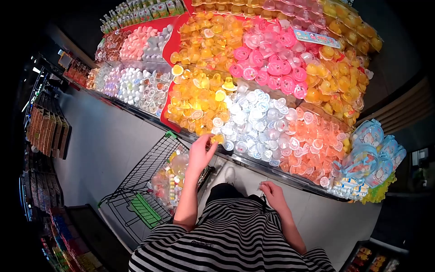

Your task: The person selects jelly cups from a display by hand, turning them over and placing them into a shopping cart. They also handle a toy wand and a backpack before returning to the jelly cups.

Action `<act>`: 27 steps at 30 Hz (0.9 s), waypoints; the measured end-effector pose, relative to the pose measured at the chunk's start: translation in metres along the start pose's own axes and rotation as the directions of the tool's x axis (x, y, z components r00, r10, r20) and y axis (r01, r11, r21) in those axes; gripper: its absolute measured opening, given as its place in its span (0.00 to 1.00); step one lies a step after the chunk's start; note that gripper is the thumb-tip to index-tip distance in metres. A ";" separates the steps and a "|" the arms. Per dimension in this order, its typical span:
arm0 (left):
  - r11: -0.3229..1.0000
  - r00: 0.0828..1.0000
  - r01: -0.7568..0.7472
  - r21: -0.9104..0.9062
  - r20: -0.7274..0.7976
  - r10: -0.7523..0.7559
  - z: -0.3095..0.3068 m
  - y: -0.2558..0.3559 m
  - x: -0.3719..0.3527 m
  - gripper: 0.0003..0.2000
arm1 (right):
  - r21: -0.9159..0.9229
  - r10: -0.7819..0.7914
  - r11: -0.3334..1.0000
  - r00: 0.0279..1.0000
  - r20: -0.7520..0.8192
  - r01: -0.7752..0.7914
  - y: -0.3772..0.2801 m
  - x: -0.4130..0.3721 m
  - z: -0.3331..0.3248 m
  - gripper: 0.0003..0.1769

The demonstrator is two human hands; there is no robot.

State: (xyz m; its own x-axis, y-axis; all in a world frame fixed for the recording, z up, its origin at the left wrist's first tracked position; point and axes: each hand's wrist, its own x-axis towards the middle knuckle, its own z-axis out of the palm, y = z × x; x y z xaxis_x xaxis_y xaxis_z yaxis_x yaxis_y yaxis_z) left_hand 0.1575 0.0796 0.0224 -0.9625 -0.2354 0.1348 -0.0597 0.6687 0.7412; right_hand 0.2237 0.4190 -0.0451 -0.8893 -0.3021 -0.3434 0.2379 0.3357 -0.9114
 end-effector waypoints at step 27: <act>1.000 0.999 -0.005 -0.014 -0.052 0.004 -0.018 -0.067 0.181 0.23 | 0.112 -0.109 0.989 0.992 0.071 0.100 -0.065 0.078 0.055 0.13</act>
State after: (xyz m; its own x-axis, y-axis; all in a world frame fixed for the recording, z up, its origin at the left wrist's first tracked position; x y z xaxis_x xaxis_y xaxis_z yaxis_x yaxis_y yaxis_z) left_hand -0.0080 -0.0202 0.0086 -0.9477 -0.2690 0.1715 -0.0516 0.6597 0.7497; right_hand 0.1602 0.3247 -0.0256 -0.8799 -0.3994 -0.2574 0.1894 0.2021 -0.9609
